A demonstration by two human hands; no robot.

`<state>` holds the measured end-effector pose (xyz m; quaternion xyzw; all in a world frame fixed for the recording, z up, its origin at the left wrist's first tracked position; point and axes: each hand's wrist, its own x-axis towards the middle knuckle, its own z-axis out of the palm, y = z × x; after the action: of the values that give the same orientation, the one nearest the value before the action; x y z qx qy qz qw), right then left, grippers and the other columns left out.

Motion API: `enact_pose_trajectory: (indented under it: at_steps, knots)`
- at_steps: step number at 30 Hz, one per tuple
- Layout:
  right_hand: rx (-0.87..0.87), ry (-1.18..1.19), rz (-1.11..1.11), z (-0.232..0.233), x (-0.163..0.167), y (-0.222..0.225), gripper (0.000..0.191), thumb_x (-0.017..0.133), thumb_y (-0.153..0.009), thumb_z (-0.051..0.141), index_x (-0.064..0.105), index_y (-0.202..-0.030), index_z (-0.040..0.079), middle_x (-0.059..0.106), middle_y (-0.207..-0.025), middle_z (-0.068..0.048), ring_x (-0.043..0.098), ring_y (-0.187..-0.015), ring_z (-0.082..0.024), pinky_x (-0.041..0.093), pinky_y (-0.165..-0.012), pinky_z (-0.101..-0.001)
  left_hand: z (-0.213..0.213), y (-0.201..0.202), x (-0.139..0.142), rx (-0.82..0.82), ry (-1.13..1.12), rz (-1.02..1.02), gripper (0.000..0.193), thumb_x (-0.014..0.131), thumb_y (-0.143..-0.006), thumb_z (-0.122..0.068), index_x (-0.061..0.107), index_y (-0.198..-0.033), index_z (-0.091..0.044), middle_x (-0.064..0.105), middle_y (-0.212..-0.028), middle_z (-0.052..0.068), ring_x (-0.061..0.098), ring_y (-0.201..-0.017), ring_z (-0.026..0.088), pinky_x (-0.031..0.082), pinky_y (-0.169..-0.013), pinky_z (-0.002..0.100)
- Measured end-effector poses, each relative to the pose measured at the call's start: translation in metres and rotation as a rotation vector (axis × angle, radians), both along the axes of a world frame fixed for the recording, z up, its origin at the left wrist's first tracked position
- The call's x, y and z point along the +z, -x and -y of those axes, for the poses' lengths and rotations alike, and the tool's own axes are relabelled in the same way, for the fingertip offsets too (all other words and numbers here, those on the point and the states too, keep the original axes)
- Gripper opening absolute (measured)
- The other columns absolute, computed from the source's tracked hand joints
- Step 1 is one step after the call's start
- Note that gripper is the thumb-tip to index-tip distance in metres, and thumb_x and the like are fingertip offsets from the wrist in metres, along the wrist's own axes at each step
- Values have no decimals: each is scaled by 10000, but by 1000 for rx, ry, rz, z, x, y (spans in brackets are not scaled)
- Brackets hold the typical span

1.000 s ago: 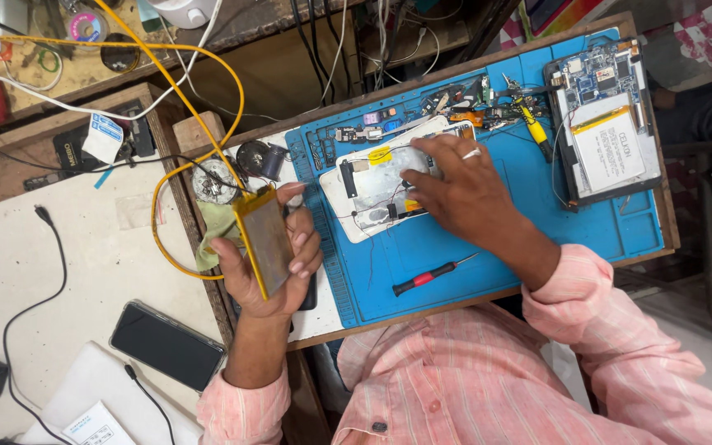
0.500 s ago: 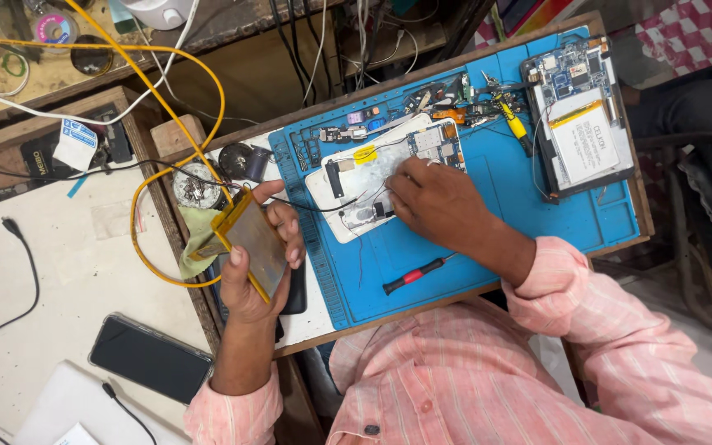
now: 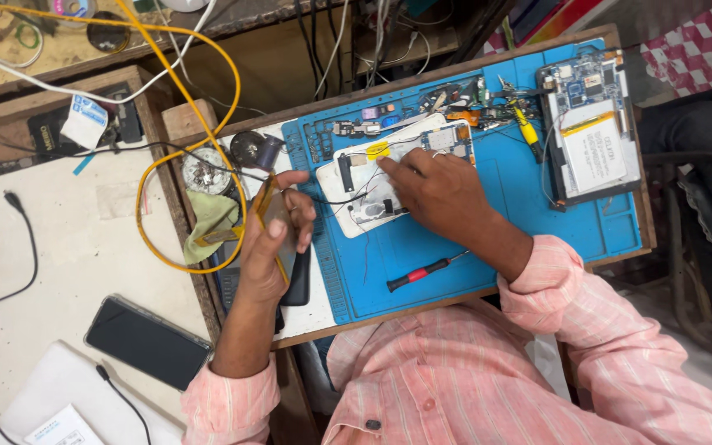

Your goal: The person repairs a white tablet by connecting wires to the battery and motherboard, then uses a hot air gun to heat the internal components. They reassemble the tablet and test the screen by pressing the power button.

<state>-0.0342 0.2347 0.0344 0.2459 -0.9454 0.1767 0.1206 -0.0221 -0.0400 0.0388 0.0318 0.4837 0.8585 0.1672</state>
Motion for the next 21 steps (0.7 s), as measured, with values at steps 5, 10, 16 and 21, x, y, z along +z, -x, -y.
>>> enact_pose_trajectory:
  at_steps: [5, 10, 16, 21]
  knots:
    - [22, -37, -42, 4, 2, 4, 260, 735, -932, 170, 748, -1191, 150, 622, -928, -7, 644, -745, -219, 501, -641, -395, 2, 2, -4, -10, 104, -13, 849, 738, -867, -525, 474, -1438, 46, 604, -993, 55, 514, -737, 92, 408, -629, 219]
    - [-10, -119, -14, 10, 0, 11, 117, 729, -945, 224, 670, -964, 125, 606, -902, -59, 643, -730, -258, 518, -658, -408, 3, 1, -10, -70, 179, -40, 781, 722, -906, -487, 482, -1455, 14, 591, -1004, 46, 510, -779, 83, 418, -672, 218]
    - [-122, -112, 61, -17, 8, -1, 145, 723, -905, 226, 630, -931, 118, 604, -890, -86, 642, -742, -306, 518, -662, -436, -3, -2, 2, -99, 361, -99, 747, 772, -854, -389, 494, -1449, -33, 588, -1070, 21, 517, -786, 67, 418, -668, 223]
    - [-306, -116, 199, -95, 42, -37, 132, 725, -876, 204, 644, -939, 120, 612, -874, -74, 654, -779, -313, 512, -643, -444, -13, -1, 27, 8, 955, -473, 828, 907, -702, -314, 559, -1400, -39, 687, -1180, 137, 690, -1036, 256, 556, -870, 365]
